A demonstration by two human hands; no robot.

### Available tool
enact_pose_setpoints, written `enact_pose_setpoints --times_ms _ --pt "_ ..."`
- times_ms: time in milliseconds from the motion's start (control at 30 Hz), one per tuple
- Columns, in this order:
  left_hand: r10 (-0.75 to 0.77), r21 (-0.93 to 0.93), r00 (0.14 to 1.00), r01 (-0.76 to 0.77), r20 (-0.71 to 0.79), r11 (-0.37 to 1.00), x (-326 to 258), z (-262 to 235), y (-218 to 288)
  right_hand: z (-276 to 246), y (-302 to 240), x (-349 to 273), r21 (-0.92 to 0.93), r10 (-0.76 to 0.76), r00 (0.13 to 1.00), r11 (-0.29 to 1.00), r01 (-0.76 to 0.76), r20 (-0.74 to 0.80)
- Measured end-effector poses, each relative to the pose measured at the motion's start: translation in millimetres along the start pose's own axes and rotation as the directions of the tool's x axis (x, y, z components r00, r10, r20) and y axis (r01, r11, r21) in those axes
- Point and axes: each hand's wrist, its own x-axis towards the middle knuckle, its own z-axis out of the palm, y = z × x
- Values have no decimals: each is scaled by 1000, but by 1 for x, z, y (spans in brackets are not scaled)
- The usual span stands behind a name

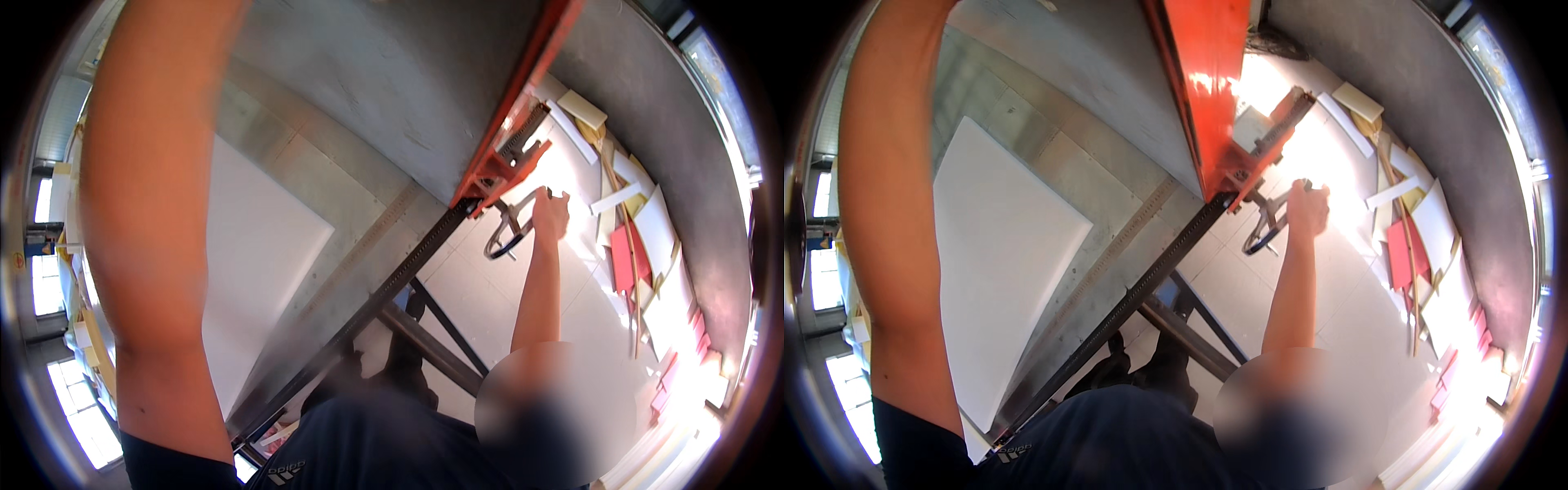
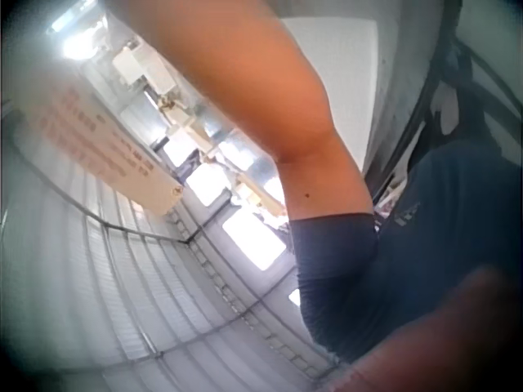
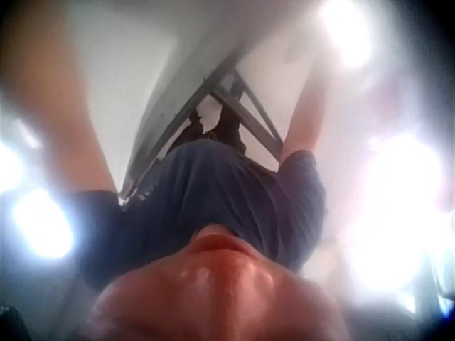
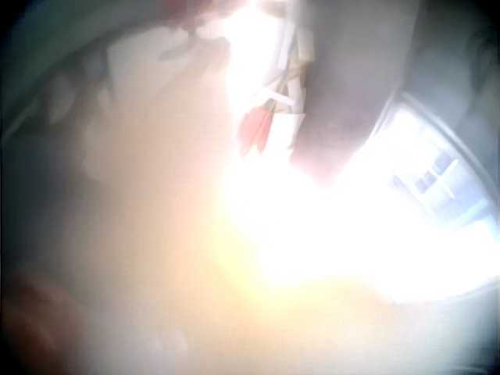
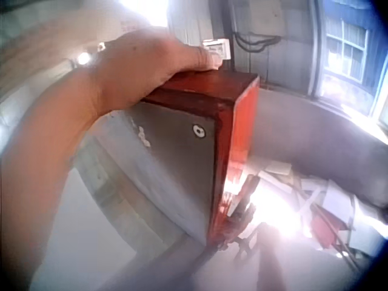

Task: The person uses a guillotine-style foam cutter to slice white foam blocks into smaller rectangular pieces. They position the foam on the cutting table, lower the blade to make cuts, and then stack the cut pieces on a nearby workbench. The process is repeated with multiple foam blocks throughout the clip.

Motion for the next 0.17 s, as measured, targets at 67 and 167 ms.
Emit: enact_pose_setpoints --times_ms 67,167 --pt "9 100 998 -15 59 995 5 -4 -1 -20 -27 6 -101 -133 989 987 127 -61" --pt "-49 240 993 22 105 971 17 -9 5 6 -63 52 381 -501 832 837 394 240"
